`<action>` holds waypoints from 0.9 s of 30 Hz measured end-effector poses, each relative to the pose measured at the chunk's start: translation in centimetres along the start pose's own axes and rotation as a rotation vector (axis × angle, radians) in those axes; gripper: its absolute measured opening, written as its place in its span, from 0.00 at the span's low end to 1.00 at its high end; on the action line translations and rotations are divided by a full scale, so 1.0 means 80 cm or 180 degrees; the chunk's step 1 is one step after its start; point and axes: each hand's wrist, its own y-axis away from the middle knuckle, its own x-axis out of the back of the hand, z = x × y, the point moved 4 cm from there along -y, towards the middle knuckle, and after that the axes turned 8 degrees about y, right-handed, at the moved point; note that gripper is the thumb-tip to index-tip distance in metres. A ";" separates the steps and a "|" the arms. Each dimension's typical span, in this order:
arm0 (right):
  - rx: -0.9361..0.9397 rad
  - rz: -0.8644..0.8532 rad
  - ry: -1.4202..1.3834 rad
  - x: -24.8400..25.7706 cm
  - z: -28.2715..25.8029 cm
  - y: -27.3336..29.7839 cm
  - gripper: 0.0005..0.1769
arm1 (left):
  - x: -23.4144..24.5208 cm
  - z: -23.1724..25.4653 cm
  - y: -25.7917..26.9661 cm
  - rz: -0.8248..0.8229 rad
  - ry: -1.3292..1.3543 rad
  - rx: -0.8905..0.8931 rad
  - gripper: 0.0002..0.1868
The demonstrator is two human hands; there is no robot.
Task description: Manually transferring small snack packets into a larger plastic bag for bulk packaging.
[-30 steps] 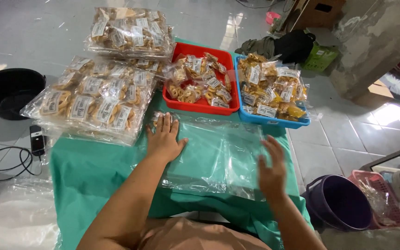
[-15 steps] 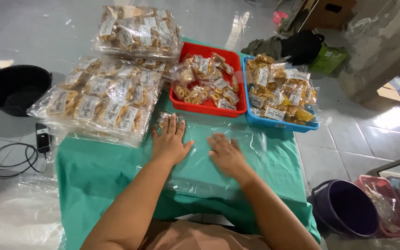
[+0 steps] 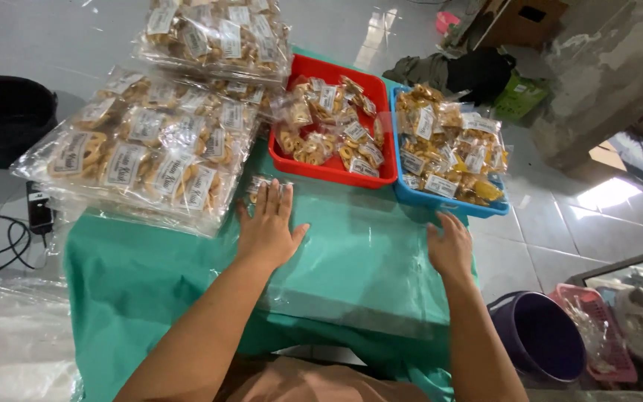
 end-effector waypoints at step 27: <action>0.2380 0.0990 -0.2674 0.201 -0.245 0.004 0.25 | 0.028 -0.002 0.015 0.3025 0.0766 -0.1628 0.19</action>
